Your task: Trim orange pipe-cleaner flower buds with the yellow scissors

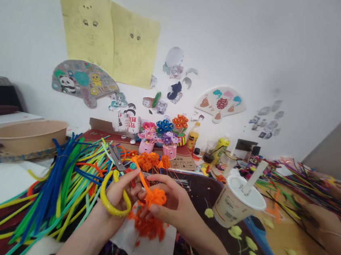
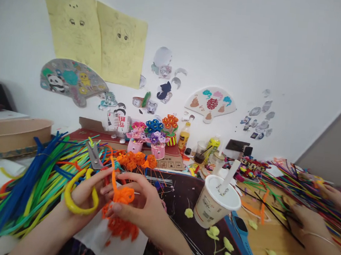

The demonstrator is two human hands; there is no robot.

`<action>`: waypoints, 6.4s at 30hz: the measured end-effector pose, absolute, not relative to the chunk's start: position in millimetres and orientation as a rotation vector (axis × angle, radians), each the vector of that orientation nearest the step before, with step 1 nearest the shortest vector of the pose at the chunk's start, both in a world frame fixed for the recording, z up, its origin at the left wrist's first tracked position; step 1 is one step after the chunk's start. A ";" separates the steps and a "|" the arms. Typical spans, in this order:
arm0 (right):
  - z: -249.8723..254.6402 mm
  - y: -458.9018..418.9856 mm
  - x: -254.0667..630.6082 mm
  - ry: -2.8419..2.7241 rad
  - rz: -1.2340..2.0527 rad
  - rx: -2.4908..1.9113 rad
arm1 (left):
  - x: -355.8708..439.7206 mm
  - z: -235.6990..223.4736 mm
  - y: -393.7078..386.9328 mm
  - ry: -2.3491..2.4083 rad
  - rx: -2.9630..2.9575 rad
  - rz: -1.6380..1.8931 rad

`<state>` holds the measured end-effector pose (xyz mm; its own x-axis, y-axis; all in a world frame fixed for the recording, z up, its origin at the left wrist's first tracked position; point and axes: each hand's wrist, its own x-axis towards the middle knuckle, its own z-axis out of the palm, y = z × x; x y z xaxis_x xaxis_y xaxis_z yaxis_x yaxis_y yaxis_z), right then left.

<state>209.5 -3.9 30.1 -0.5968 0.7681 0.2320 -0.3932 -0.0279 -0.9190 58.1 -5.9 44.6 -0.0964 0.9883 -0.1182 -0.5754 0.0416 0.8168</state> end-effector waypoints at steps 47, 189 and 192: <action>23.7 8.0 216.8 -1.290 1.914 -0.665 | 51.9 25.7 7.1 1.051 0.789 1.258; 23.5 40.7 248.2 -1.598 1.040 -0.839 | 47.4 32.7 -16.4 1.987 2.328 0.172; 22.4 41.5 248.8 -1.584 1.052 -0.840 | 46.6 32.9 -16.3 1.988 2.333 0.191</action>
<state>248.8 41.5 22.4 -0.2435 0.9000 0.3615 0.0157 0.3763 -0.9263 46.6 -16.3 32.9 0.1552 0.9867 0.0486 0.9780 -0.1604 0.1337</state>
